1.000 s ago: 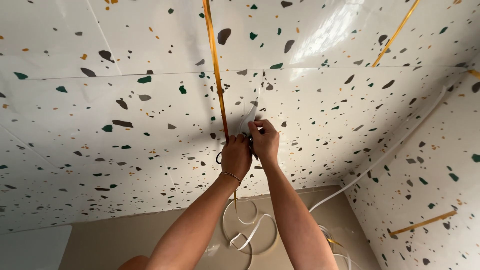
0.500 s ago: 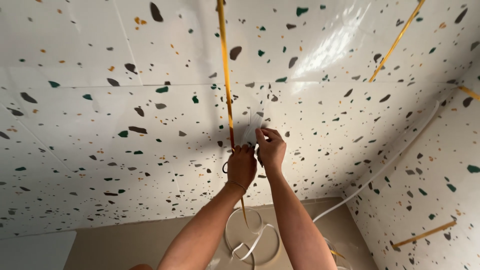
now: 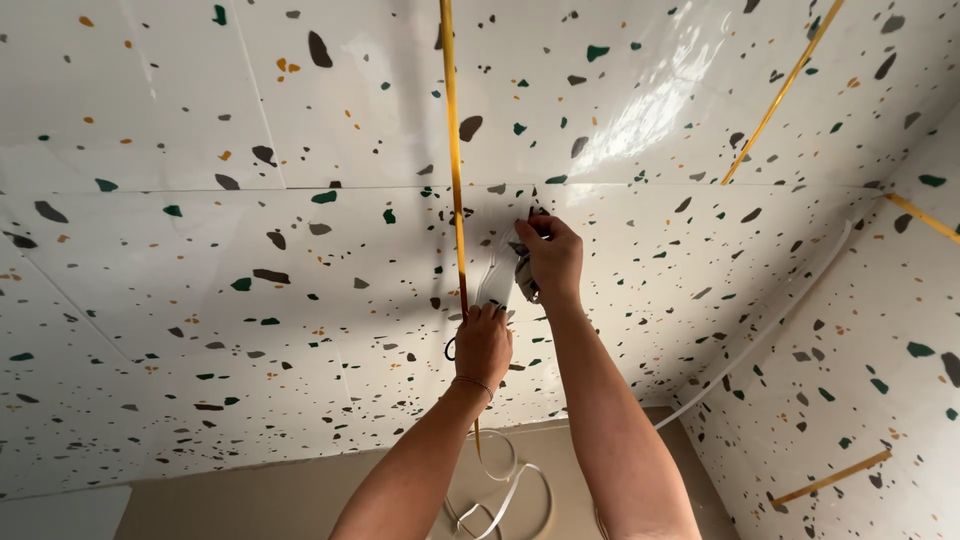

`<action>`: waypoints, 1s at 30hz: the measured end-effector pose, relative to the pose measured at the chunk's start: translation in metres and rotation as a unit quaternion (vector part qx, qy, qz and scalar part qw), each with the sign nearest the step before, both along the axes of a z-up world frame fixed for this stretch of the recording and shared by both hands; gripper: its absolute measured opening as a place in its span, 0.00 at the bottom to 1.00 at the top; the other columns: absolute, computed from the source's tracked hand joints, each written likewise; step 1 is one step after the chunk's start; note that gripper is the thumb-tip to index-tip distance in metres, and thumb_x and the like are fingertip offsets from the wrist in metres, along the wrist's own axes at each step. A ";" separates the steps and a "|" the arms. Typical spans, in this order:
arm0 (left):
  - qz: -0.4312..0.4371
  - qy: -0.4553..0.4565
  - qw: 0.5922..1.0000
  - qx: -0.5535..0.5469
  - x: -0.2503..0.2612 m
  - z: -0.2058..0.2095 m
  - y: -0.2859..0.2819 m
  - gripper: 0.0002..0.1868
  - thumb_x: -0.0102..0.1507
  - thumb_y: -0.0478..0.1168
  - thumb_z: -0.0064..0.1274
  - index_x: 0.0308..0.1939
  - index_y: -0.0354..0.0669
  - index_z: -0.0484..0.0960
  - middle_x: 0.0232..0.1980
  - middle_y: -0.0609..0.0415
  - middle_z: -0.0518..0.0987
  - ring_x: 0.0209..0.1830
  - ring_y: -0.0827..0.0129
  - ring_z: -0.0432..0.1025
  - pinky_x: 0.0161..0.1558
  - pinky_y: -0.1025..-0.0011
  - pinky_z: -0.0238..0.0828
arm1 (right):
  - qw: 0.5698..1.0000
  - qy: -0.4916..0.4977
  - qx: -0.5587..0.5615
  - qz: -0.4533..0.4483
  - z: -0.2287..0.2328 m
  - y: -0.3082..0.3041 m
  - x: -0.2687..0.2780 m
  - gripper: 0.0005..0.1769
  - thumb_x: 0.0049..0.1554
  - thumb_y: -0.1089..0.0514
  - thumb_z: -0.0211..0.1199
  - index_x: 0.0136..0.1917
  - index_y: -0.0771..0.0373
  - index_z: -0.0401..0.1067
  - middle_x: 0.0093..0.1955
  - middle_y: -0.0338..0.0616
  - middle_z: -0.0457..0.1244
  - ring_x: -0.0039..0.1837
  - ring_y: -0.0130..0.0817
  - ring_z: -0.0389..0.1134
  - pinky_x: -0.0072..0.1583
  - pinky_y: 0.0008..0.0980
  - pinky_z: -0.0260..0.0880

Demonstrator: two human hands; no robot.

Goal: Applying gold decorative tape to tile grout lines on a wall.

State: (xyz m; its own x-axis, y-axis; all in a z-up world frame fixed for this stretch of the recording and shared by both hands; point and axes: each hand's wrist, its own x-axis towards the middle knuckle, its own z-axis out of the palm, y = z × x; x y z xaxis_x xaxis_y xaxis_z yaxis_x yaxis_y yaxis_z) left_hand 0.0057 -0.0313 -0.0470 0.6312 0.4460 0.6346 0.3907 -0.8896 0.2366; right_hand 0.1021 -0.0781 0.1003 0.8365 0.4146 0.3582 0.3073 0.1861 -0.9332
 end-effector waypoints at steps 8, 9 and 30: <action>-0.004 -0.006 1.000 0.007 0.005 -0.002 0.001 0.11 0.61 0.39 0.58 0.44 0.37 0.81 0.48 0.51 0.76 0.52 0.58 0.70 0.55 0.63 0.72 | 0.994 -0.078 -0.068 -0.037 -0.008 -0.018 -0.018 0.09 0.57 0.56 0.71 0.46 0.64 0.77 0.29 0.38 0.65 0.30 0.21 0.62 0.34 0.26 0.60; -0.006 -0.007 1.000 0.008 0.005 -0.001 0.000 0.11 0.61 0.39 0.58 0.44 0.37 0.81 0.48 0.51 0.76 0.52 0.58 0.70 0.55 0.63 0.72 | 0.994 -0.079 -0.066 -0.039 0.000 -0.023 -0.028 0.09 0.57 0.56 0.71 0.46 0.64 0.77 0.29 0.38 0.65 0.30 0.21 0.62 0.34 0.26 0.60; -0.187 -0.159 0.934 -0.258 -0.019 0.018 -0.027 0.09 0.67 0.35 0.46 0.48 0.38 0.80 0.41 0.50 0.74 0.33 0.63 0.72 0.38 0.65 0.73 | 0.996 -0.024 -0.090 0.009 -0.089 -0.058 -0.002 0.09 0.64 0.59 0.61 0.55 0.65 0.77 0.32 0.48 0.66 0.32 0.26 0.65 0.46 0.25 0.75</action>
